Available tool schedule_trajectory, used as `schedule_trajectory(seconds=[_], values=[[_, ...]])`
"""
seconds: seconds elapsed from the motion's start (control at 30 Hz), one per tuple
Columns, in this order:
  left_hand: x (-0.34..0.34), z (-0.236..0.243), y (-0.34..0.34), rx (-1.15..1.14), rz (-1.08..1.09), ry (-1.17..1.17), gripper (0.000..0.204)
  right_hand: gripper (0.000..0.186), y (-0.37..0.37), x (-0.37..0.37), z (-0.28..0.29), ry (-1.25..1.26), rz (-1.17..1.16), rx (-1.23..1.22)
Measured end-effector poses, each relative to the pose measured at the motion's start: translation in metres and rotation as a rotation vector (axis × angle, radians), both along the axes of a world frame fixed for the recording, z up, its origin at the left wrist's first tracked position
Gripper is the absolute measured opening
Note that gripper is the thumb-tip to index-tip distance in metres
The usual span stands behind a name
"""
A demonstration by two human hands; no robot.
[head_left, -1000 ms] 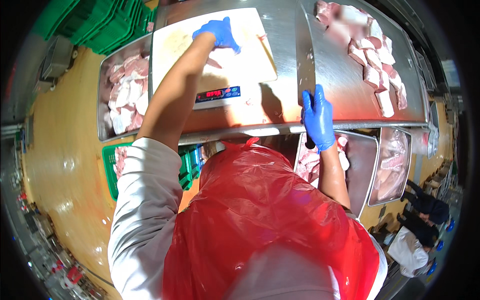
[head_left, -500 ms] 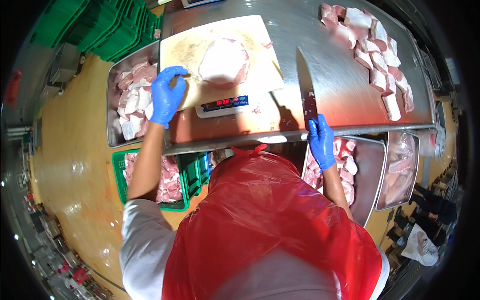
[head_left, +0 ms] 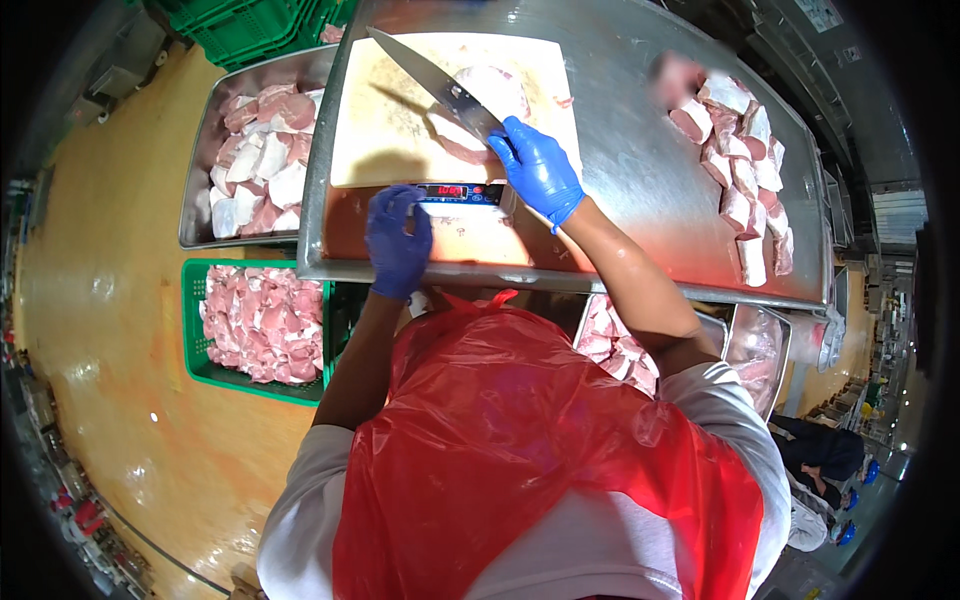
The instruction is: The person cuts large pieces of raw meat into smaller chunks using a knife on a cutting board. The cut pieces are placed into a green basket. The person wears blue gloves and a red apron.
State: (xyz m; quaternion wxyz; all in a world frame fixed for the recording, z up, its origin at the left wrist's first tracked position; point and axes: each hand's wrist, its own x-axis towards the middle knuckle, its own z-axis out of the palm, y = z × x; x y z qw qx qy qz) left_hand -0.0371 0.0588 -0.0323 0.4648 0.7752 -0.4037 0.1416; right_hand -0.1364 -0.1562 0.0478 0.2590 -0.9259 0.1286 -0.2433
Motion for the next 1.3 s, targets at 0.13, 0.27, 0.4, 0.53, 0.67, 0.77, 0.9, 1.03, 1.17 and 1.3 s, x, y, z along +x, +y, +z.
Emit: schedule_trajectory(seconds=[0.13,0.27,0.4,0.53,0.67,0.77,0.9,1.03,1.17,1.3], values=[[0.021,-0.002,0.027,-0.047,0.118,0.044,0.02,0.02,-0.018,-0.07,-0.011,0.4,0.046,-0.148],[0.026,0.009,0.035,-0.003,0.207,0.19,0.02,0.018,-0.053,-0.169,-0.001,0.645,0.035,-0.264],[0.003,0.033,-0.013,-0.137,0.163,0.245,0.021,0.023,-0.044,-0.179,0.015,0.495,-0.048,-0.23],[-0.009,0.029,-0.087,-0.463,0.098,0.075,0.016,0.021,-0.017,-0.125,-0.001,0.158,-0.071,-0.129],[0.011,0.002,-0.113,-0.583,0.134,0.139,0.021,0.013,0.019,-0.043,-0.001,0.022,-0.125,-0.071],[-0.006,0.018,-0.09,-0.51,0.133,0.654,0.021,0.016,0.027,-0.003,0.007,0.023,-0.075,-0.08],[-0.013,0.012,-0.087,-0.62,0.072,0.791,0.021,0.019,0.025,0.012,0.017,0.232,0.024,-0.148],[-0.009,0.011,-0.082,-0.558,0.183,0.634,0.021,0.023,0.002,-0.038,0.021,0.527,0.074,-0.257],[-0.007,0.022,-0.063,-0.357,0.332,0.57,0.025,0.021,-0.058,-0.117,0.012,0.748,0.054,-0.424],[0.008,0.001,-0.032,-0.503,0.229,0.827,0.029,0.014,-0.082,-0.159,0.036,0.764,0.07,-0.481]])
